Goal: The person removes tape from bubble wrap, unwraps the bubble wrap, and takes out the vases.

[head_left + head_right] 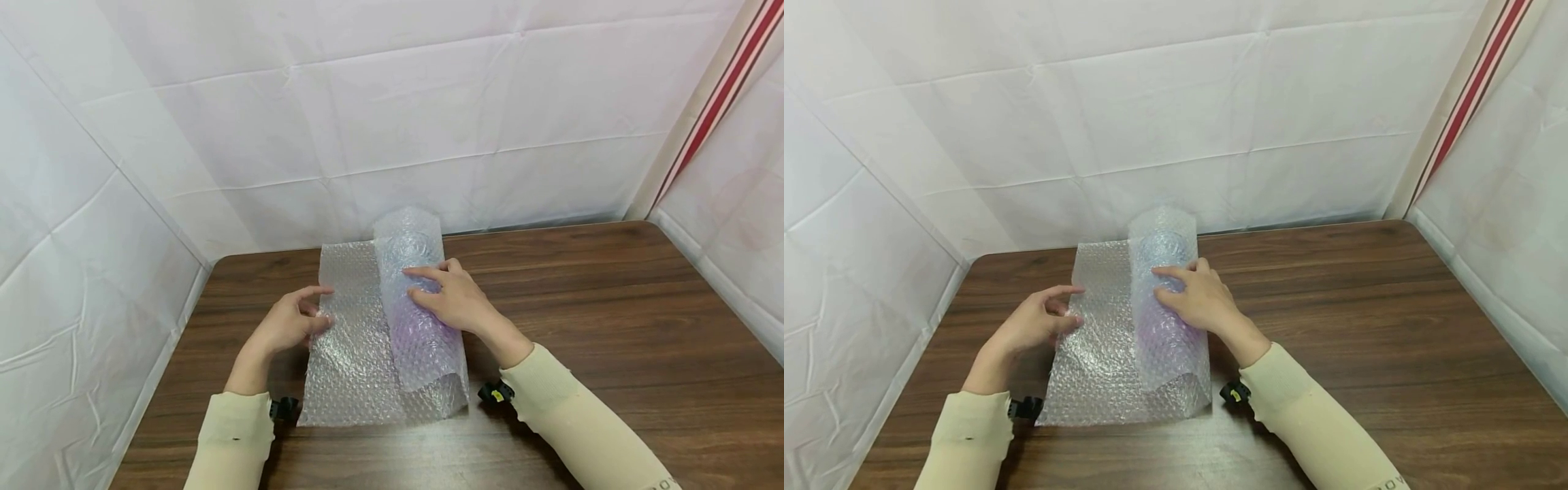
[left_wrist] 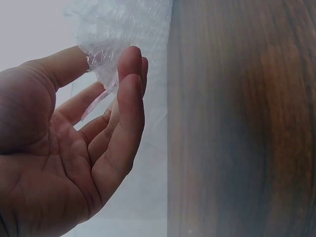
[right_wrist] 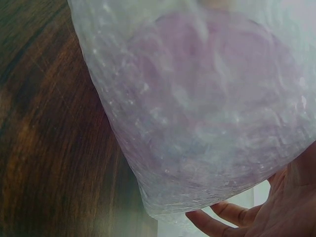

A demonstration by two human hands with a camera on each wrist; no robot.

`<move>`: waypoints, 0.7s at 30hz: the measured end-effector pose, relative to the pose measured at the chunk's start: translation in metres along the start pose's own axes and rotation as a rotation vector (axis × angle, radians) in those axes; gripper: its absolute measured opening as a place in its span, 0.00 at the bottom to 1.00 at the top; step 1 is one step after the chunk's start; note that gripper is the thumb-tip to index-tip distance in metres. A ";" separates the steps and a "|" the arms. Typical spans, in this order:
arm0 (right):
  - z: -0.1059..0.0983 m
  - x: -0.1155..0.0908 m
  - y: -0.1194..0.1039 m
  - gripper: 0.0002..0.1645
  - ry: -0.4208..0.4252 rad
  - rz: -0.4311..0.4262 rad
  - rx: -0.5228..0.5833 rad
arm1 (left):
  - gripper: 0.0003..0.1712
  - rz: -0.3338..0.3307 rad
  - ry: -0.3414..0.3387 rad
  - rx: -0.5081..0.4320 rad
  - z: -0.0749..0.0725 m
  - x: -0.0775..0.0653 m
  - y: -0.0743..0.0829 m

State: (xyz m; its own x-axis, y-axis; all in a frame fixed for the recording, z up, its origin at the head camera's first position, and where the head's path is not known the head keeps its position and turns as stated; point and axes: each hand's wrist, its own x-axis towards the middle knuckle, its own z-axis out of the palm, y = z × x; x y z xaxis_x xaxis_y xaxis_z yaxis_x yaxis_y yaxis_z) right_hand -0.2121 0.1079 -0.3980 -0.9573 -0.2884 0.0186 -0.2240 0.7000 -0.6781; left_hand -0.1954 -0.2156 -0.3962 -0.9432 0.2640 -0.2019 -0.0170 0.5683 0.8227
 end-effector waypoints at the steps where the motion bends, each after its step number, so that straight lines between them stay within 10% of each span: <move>1: 0.000 0.000 0.000 0.27 0.001 0.000 0.000 | 0.35 -0.008 -0.003 -0.002 0.000 0.000 -0.001; 21: 0.001 0.000 -0.002 0.27 -0.003 -0.001 0.005 | 0.33 -0.092 -0.040 0.004 0.004 0.006 -0.016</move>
State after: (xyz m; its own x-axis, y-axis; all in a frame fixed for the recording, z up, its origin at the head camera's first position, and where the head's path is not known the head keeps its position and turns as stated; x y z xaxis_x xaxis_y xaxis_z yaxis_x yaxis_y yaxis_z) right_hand -0.2112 0.1059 -0.3969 -0.9566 -0.2909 0.0175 -0.2243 0.6965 -0.6816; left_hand -0.1991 -0.2198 -0.4128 -0.9236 0.2415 -0.2976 -0.1015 0.5946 0.7976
